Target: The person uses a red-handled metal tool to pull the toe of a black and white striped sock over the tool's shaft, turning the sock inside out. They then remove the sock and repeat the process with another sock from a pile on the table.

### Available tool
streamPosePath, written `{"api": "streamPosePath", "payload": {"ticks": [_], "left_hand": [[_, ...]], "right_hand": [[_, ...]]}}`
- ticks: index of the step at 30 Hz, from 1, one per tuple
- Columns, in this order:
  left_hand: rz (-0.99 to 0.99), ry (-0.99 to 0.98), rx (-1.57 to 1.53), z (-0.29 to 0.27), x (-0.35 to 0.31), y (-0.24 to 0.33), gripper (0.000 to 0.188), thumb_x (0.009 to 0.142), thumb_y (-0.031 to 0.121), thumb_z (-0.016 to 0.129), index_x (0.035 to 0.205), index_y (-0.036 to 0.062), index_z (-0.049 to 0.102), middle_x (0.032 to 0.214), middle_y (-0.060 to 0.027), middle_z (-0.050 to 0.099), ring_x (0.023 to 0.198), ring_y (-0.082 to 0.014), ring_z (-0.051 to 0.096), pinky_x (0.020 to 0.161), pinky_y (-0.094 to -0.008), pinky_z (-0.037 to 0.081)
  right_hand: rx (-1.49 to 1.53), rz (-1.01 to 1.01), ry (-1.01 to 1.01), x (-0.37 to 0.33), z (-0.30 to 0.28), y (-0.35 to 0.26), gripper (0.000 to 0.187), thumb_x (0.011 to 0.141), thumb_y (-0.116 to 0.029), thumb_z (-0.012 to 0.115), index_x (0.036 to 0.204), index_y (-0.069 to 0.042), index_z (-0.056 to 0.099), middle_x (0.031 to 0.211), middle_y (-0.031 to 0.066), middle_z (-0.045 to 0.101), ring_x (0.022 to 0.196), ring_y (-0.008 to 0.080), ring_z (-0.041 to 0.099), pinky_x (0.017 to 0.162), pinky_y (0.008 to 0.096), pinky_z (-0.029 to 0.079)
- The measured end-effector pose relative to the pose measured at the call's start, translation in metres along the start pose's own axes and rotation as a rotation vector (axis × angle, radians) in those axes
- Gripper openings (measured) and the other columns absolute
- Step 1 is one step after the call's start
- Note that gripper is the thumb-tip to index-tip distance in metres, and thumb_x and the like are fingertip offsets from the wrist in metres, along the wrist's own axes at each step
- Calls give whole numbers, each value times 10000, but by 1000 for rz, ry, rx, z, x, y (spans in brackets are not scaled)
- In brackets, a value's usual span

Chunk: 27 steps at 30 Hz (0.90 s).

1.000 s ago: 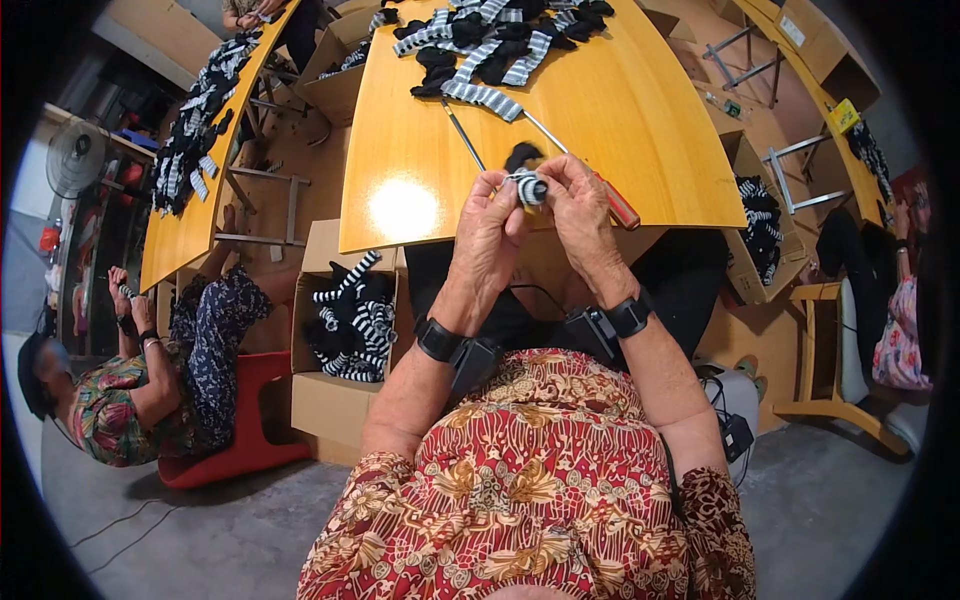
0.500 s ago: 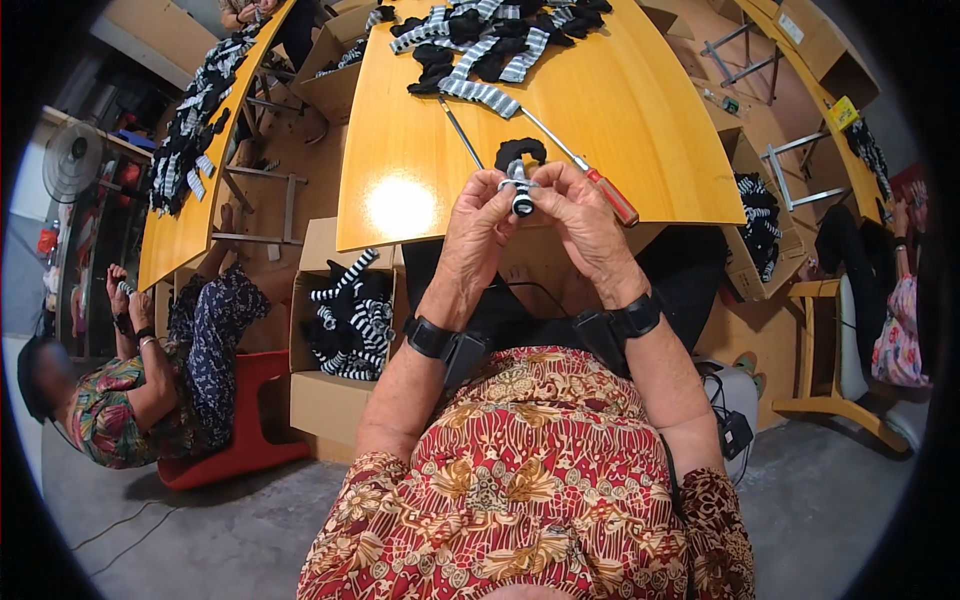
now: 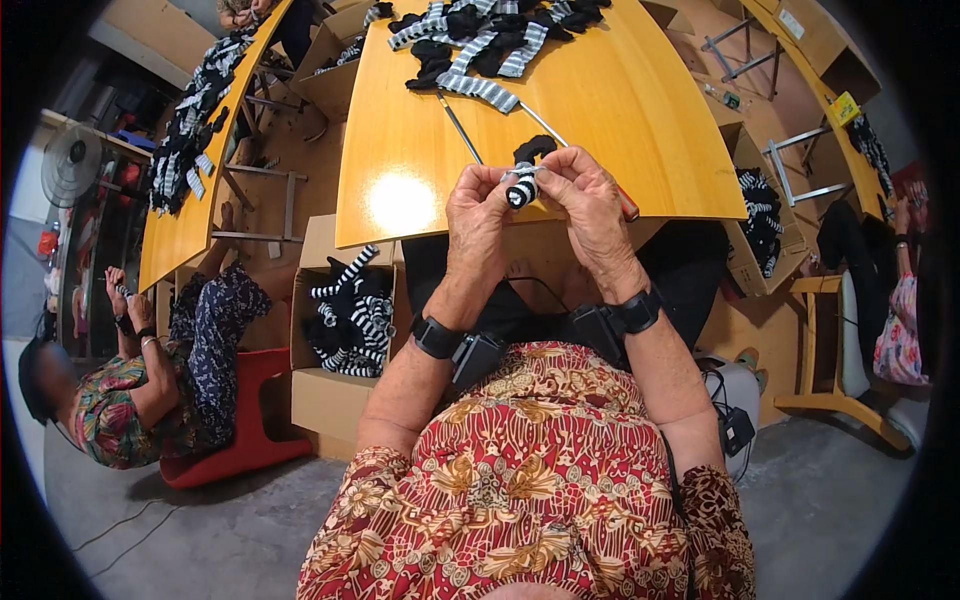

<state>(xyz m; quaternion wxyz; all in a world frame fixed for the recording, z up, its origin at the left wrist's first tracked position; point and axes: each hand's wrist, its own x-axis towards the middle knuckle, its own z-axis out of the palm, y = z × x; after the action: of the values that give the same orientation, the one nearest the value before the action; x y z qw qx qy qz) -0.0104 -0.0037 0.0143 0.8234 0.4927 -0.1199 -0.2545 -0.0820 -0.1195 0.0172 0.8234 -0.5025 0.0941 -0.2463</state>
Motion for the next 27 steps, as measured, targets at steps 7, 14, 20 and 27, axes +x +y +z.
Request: {"api": "streamPosePath", "payload": {"ticks": [7, 14, 20, 27], "left_hand": [[-188, -88, -211, -6, 2, -4, 113, 914, 69, 621, 975, 91, 528, 807, 14, 574, 578, -31, 459, 524, -168, 383], [-313, -341, -340, 1, -6, 2, 125, 930, 168, 630, 979, 114, 528, 761, 48, 538, 488, -28, 367, 464, -172, 283], [-198, -306, -230, -10, -1, 9, 143, 905, 102, 653, 995, 105, 542, 842, 21, 592, 624, -25, 494, 524, -152, 388], [-121, -256, -178, -10, 0, -1, 129, 910, 117, 648, 978, 95, 540, 852, 6, 598, 670, -39, 533, 565, -152, 444]], "right_hand": [[-249, 32, 47, -4, 0, -13, 39, 876, -52, 647, 905, -55, 622, 800, -22, 624, 700, 32, 541, 615, 180, 429], [-119, 47, 102, 7, -12, -4, 52, 877, -67, 650, 923, -56, 627, 781, -17, 633, 668, 48, 569, 596, 188, 459], [123, 213, -89, -4, -13, -10, 109, 884, -90, 655, 975, -51, 610, 879, -13, 640, 794, 57, 594, 703, 218, 480], [70, 146, -40, -10, -17, -3, 116, 891, -107, 655, 982, -66, 596, 896, -23, 625, 790, 46, 554, 717, 213, 438]]}}
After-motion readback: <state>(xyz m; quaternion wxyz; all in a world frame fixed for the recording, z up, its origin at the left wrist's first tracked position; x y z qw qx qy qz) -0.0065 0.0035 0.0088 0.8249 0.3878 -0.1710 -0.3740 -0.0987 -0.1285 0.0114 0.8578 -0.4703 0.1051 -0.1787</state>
